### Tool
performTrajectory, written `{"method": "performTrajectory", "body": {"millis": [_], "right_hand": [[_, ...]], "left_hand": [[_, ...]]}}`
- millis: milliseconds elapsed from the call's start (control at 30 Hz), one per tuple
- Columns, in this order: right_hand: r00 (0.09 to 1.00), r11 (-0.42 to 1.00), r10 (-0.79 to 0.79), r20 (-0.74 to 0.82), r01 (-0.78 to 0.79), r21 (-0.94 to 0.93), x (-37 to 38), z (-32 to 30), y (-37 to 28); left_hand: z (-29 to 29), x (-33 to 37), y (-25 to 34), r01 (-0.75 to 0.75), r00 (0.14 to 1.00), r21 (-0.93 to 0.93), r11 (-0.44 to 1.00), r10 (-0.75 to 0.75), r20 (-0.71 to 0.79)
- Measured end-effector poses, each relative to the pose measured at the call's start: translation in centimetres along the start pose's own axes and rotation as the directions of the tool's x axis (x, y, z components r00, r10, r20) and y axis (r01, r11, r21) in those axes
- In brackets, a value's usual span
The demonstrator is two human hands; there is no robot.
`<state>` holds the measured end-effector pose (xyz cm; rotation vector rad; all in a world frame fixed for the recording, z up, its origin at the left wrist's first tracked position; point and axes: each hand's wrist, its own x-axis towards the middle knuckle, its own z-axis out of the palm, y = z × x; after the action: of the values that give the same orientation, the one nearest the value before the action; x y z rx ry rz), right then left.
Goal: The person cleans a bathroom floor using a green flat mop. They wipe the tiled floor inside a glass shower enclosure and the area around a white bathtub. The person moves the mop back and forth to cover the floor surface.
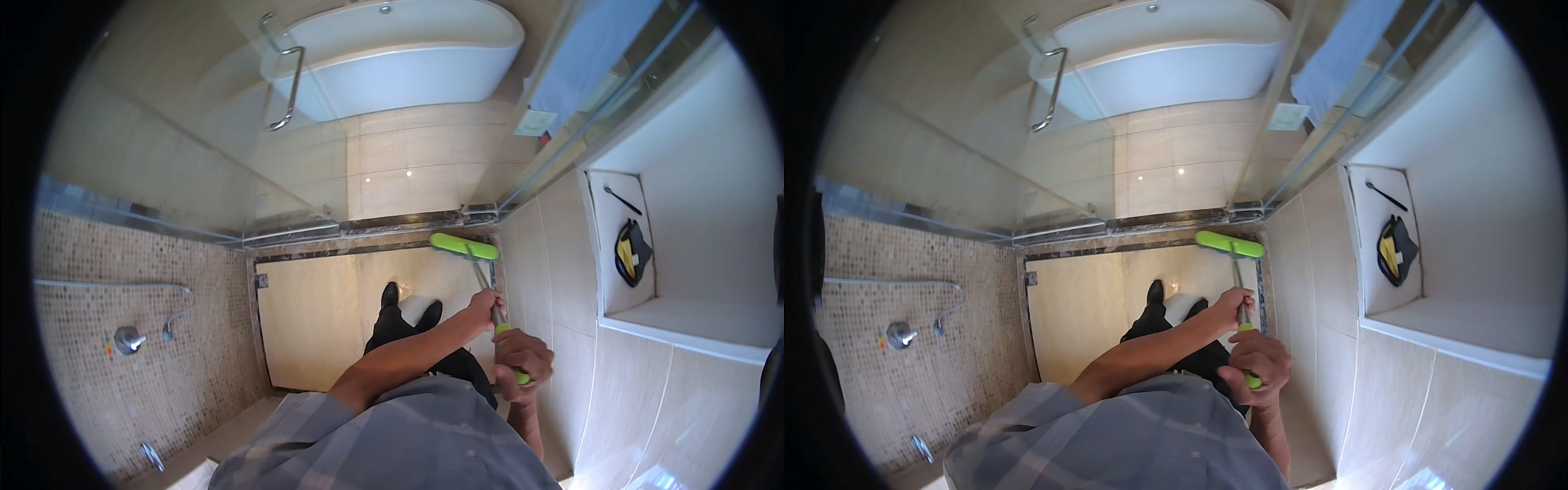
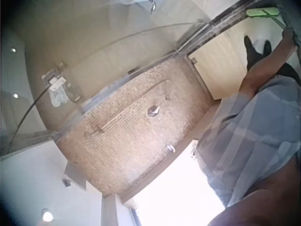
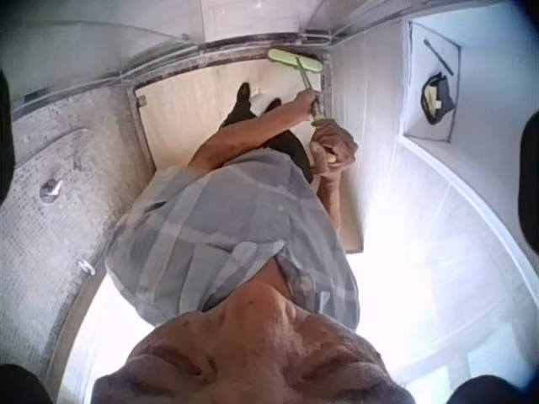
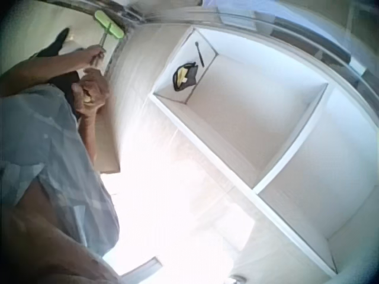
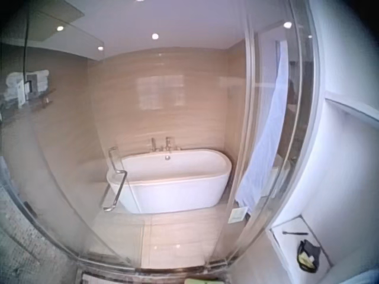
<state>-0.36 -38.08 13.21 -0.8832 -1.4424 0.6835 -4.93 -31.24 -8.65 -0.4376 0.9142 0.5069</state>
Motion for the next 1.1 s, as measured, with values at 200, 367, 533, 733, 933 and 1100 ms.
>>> {"method": "performTrajectory", "body": {"millis": [200,367,533,733,933,1100], "right_hand": [[0.876,0.992,0.096,0.473,-0.047,-0.115,-0.6,6.7,4.3],[0.803,0.999,0.038,0.594,-0.014,-0.045,0.2,12.7,5.0],[0.865,0.994,-0.064,0.498,0.014,0.104,-0.1,19.3,4.9],[0.818,0.965,-0.131,0.561,-0.025,0.262,-1.9,29.8,4.3],[0.79,0.934,-0.199,0.58,-0.026,0.356,-3.6,39.6,2.7],[0.796,0.923,-0.229,0.56,-0.007,0.386,-5.2,43.3,1.3]], "left_hand": [[-8.7,4.7,6.9,0.063,0.968,0.073,0.995,-0.079,0.239],[-11.2,0.0,11.0,0.264,0.911,-0.164,0.951,-0.19,0.367],[-16.2,-7.1,14.5,-0.21,0.903,-0.028,0.977,0.205,0.377],[-23.9,-20.3,17.6,-0.883,0.467,0.333,0.331,0.703,0.536],[-33.7,-23.0,21.8,-0.912,0.392,0.295,0.285,0.816,0.425],[-37.1,-24.6,25.8,-0.443,0.894,-0.064,0.894,0.446,0.036]]}}
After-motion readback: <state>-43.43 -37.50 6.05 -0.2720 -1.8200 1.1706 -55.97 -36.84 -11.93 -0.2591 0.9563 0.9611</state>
